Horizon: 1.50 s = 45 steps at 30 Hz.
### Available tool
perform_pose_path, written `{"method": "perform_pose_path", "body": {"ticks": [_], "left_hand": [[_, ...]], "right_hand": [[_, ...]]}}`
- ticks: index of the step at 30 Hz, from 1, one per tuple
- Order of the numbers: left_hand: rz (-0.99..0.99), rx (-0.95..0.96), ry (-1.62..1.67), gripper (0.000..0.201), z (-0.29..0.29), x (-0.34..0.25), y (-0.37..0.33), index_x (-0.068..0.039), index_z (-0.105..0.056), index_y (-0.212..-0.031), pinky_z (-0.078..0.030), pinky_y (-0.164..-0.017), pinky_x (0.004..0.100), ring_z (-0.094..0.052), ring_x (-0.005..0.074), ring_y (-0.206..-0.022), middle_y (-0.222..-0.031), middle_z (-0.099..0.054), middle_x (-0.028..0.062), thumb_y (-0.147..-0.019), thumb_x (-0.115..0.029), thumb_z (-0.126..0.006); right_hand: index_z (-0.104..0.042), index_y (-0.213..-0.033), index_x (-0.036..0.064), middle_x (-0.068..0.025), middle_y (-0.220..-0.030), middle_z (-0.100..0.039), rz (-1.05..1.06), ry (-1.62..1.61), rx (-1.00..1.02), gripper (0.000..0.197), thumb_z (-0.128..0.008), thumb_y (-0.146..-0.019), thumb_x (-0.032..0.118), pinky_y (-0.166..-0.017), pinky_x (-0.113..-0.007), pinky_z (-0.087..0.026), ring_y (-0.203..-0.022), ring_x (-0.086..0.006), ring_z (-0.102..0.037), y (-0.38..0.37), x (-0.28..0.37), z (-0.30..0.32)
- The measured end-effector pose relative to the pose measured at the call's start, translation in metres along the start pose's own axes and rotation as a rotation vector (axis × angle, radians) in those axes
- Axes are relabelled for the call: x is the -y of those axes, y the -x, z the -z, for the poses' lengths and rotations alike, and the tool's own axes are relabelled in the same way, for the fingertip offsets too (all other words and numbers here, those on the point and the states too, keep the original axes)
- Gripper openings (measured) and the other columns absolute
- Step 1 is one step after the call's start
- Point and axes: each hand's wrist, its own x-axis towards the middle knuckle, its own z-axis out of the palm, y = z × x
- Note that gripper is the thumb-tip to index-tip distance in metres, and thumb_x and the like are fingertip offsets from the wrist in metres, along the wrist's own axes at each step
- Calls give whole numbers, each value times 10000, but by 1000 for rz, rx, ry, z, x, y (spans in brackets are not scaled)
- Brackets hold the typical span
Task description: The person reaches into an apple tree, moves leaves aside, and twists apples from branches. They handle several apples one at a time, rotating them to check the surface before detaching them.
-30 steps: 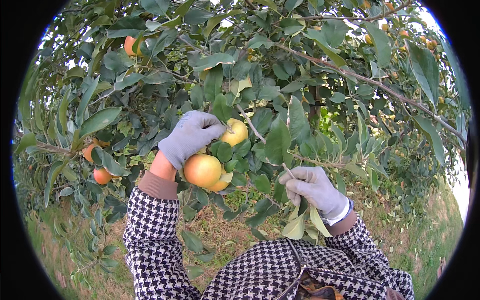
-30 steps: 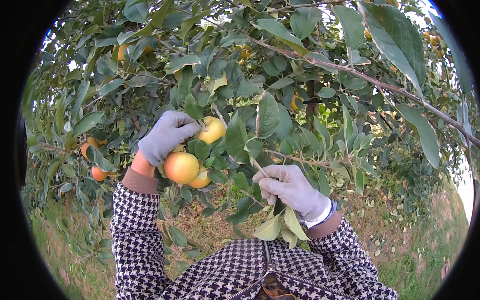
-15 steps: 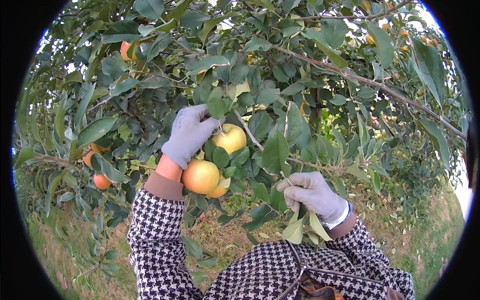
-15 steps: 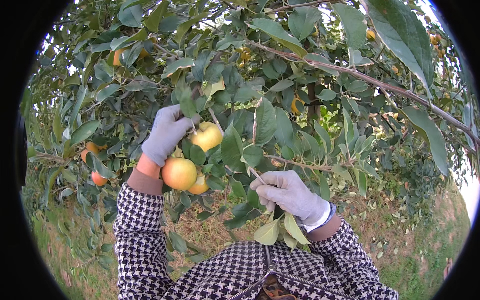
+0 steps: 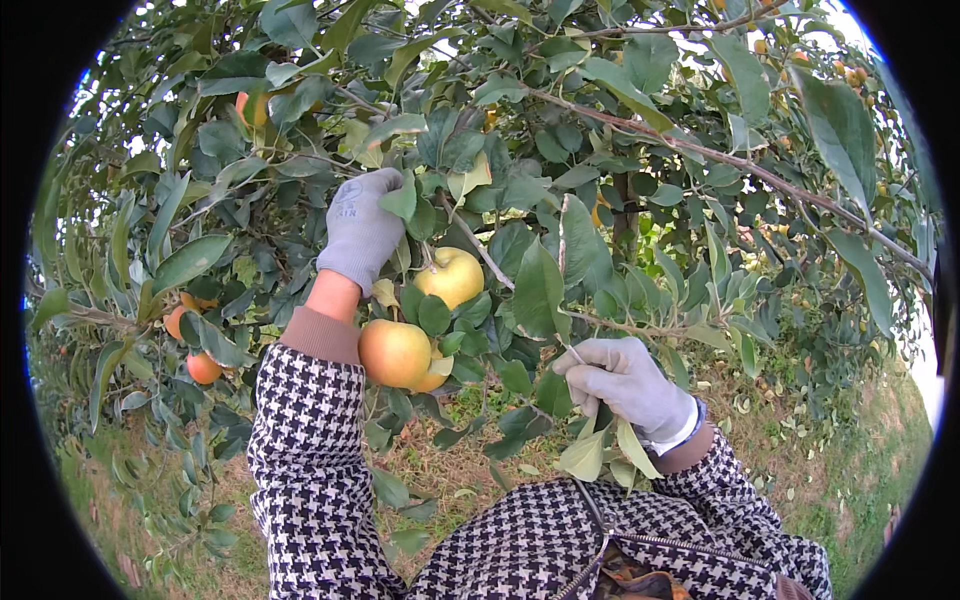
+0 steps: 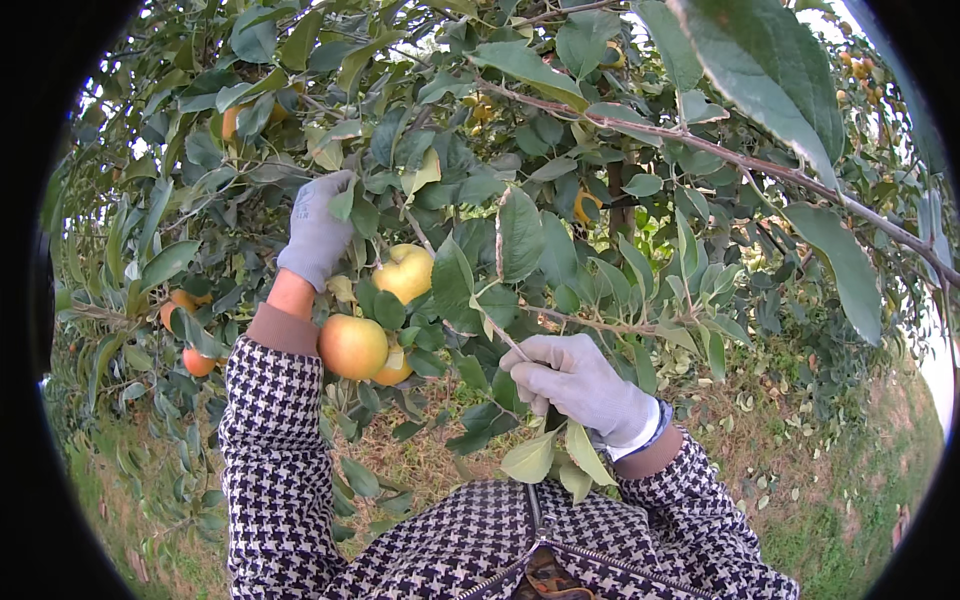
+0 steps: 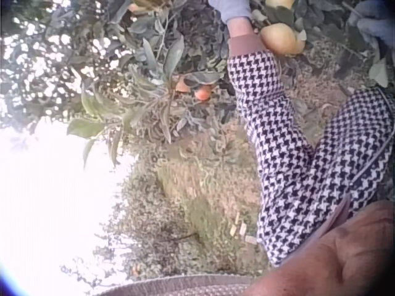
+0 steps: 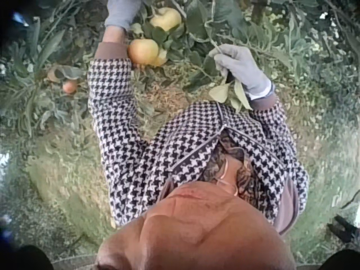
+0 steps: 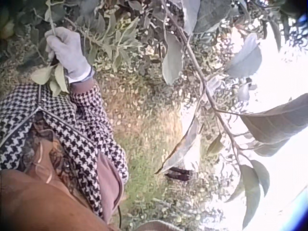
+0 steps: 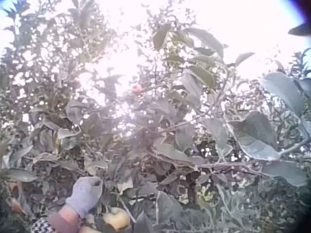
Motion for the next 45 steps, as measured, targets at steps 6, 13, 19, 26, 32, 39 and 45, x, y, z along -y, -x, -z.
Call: {"method": "perform_pose_path", "body": {"ticks": [6, 13, 19, 26, 32, 39, 45], "left_hand": [[51, 239, 149, 359, -5, -27, -9, -38, -647, -1113, -514, -796, 430, -672, 344, -918, -957, -709, 161, -866, -299, -641], [-154, 276, -162, 228, -4, -52, -7, -100, -677, -990, -504, -791, 449, -650, 351, -875, -861, -676, 129, -841, -273, -663], [-164, 235, 384, 253, -2, -43, -4, -67, -702, -1060, -523, -726, 337, -668, 254, -777, -898, -714, 111, -834, -179, -724], [67, -148, 203, 227, 38, 24, 10, -109, -712, -1058, -498, -660, 395, -669, 281, -716, -774, -699, 91, -862, -207, -655], [326, 351, 546, 331, 112, 22, 110, -26, -692, -1054, -482, -742, 357, -611, 197, -772, -828, -670, 34, -754, -154, -753], [188, 238, 321, 664, 115, -8, 157, 6, -595, -1241, -407, -1047, 373, -532, 299, -1228, -1248, -579, 167, -622, -168, -761], [29, 220, 212, 288, 43, -15, 95, 32, -678, -993, -501, -743, 327, -636, 207, -808, -891, -674, 89, -752, -125, -700]], "right_hand": [[-633, -1103, -63, -30, -763, -615, 10, -28, 38, 251, -577, -966, 140, -578, -215, -468, -621, -78, -578, -2, -4, 1], [-642, -1087, -64, -33, -771, -624, -11, -31, 7, 258, -592, -952, 150, -577, -217, -467, -618, -82, -581, -3, -7, 1], [-655, -1068, -51, -28, -759, -623, 0, -32, -10, 239, -597, -947, 147, -569, -219, -465, -605, -81, -579, -1, -6, 3], [-651, -1081, -51, -34, -727, -613, -10, -53, -46, 215, -597, -946, 108, -550, -209, -464, -585, -79, -573, 2, -2, -1], [-648, -1084, -61, -51, -732, -631, -26, -48, -83, 220, -605, -938, 98, -548, -217, -475, -583, -86, -585, 2, -10, 3], [-646, -1077, -58, -46, -746, -637, -62, -34, -66, 215, -611, -934, 100, -559, -216, -490, -598, -86, -593, -2, -16, 4], [-634, -1088, -66, -48, -759, -633, -28, -58, -78, 221, -606, -933, 89, -573, -223, -506, -635, -89, -594, -3, -14, -1]]}}
